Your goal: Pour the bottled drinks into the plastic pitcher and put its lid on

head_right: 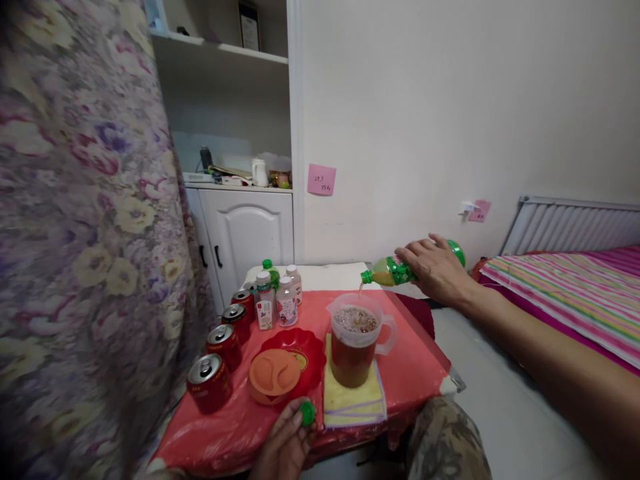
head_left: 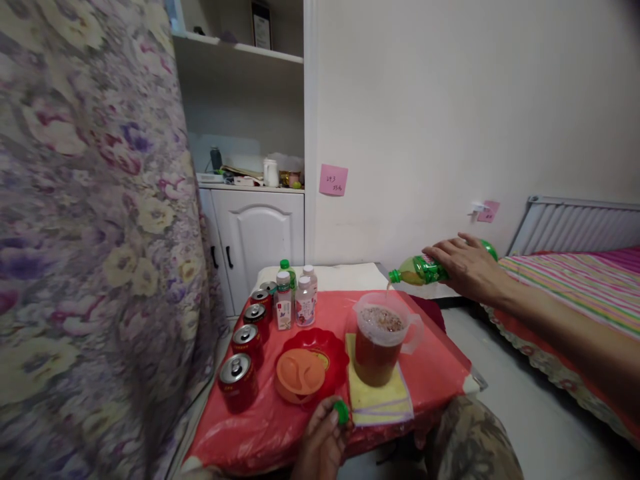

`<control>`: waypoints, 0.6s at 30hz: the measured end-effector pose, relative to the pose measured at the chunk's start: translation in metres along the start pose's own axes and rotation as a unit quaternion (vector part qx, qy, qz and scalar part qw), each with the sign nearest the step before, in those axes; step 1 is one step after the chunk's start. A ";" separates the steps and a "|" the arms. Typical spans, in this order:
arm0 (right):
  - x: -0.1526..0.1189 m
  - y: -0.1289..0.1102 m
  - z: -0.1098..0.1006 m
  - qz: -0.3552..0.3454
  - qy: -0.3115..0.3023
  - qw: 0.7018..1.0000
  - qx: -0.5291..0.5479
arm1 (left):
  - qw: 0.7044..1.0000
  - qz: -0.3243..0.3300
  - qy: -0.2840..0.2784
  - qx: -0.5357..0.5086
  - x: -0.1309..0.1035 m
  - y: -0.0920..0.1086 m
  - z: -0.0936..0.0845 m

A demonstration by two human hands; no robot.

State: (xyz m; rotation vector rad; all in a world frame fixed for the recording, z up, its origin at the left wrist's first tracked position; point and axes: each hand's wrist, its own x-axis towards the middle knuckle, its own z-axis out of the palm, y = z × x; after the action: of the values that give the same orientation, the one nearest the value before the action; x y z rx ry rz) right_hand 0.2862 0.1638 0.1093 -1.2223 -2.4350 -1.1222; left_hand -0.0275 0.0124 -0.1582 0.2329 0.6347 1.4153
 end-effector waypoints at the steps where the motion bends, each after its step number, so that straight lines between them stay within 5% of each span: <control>1: 0.001 0.000 0.000 0.000 -0.002 1.000 0.000 | 1.000 0.000 -0.003 0.000 -0.001 0.000 0.001; 18: 0.007 0.001 -0.006 -0.021 0.021 0.999 -0.031 | 1.000 -0.003 -0.007 -0.001 -0.007 0.002 0.009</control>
State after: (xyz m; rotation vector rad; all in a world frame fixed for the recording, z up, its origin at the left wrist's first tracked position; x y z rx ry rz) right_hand 0.2818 0.1642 0.1173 -1.1578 -2.4228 -1.2300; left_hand -0.0244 0.0083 -0.1483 0.2385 0.6224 1.4073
